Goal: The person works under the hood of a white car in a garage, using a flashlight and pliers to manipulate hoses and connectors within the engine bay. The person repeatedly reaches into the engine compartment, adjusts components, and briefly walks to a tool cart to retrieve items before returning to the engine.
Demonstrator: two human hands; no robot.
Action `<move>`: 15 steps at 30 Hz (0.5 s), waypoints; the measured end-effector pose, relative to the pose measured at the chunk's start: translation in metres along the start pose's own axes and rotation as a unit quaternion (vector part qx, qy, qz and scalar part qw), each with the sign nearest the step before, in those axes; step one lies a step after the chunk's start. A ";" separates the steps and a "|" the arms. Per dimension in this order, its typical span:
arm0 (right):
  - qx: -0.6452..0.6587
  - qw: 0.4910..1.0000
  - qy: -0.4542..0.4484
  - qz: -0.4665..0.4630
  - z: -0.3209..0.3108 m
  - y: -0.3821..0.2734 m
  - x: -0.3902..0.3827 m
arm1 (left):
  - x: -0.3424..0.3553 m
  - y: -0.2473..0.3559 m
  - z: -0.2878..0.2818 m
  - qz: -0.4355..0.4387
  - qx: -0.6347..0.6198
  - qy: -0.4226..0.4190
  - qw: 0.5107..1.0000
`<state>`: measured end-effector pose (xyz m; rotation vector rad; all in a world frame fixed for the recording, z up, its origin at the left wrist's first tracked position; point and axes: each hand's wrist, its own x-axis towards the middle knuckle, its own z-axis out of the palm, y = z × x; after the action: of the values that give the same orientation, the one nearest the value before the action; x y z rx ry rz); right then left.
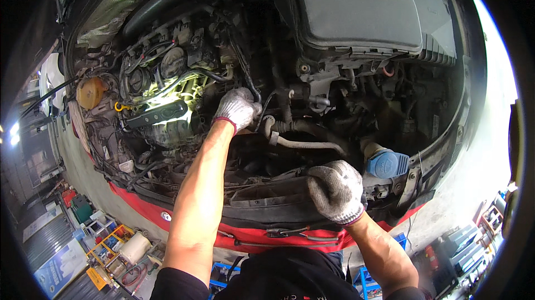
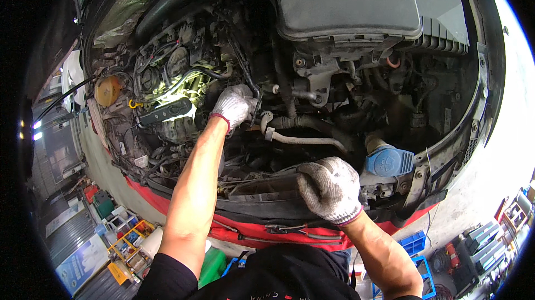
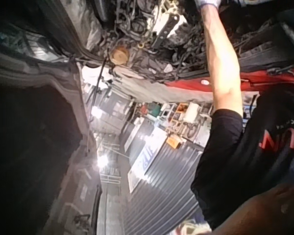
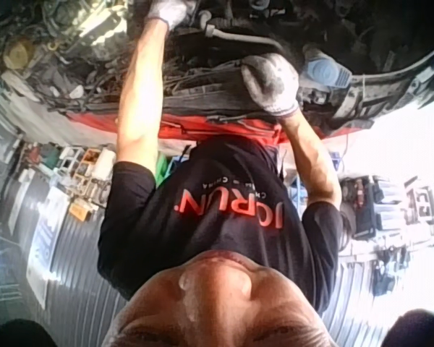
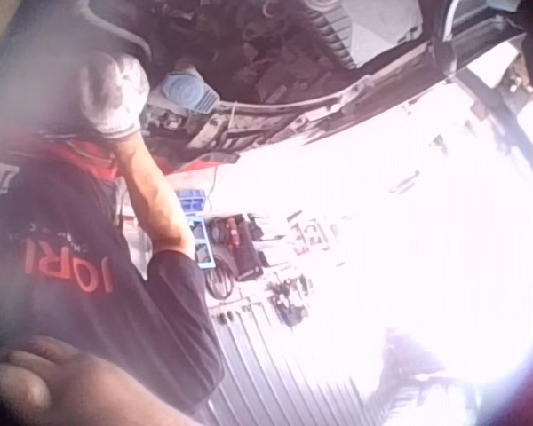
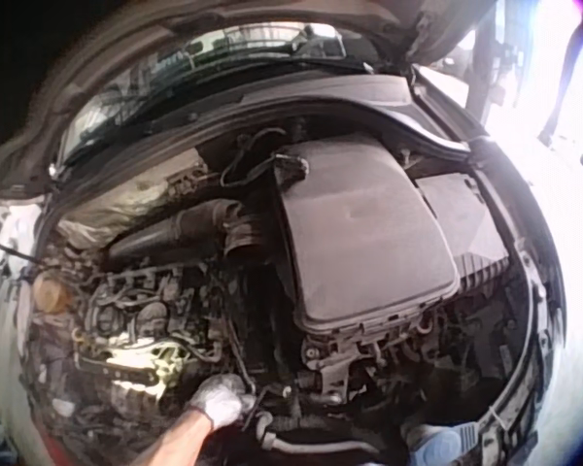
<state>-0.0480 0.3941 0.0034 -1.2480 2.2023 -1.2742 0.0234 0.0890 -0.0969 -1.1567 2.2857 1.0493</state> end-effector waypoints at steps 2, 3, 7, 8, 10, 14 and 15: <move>-0.005 1.000 0.000 0.003 0.000 0.001 -0.002 | -0.002 0.005 0.005 0.040 0.102 0.065 0.992; -0.002 1.000 -0.001 0.003 0.001 0.001 -0.001 | 0.000 0.004 0.005 0.035 0.125 0.060 0.990; 0.000 1.000 -0.001 0.005 0.001 0.001 -0.001 | -0.004 0.007 0.011 -0.003 0.088 0.088 0.992; -0.001 1.000 -0.001 0.007 0.001 0.002 -0.002 | -0.006 0.010 0.012 -0.009 0.043 0.099 0.994; 0.000 1.000 0.001 0.005 0.001 0.002 -0.002 | -0.008 0.012 0.012 -0.028 0.029 0.081 0.996; -0.004 1.000 -0.002 -0.001 0.001 0.001 -0.002 | -0.005 0.011 0.015 -0.057 -0.012 0.100 0.993; -0.005 1.000 -0.002 0.000 0.001 0.001 -0.001 | -0.004 0.015 0.015 -0.060 -0.015 0.129 0.990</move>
<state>-0.0472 0.3949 0.0018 -1.2537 2.2084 -1.2622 0.0135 0.1085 -0.0980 -1.5000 2.3623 0.9397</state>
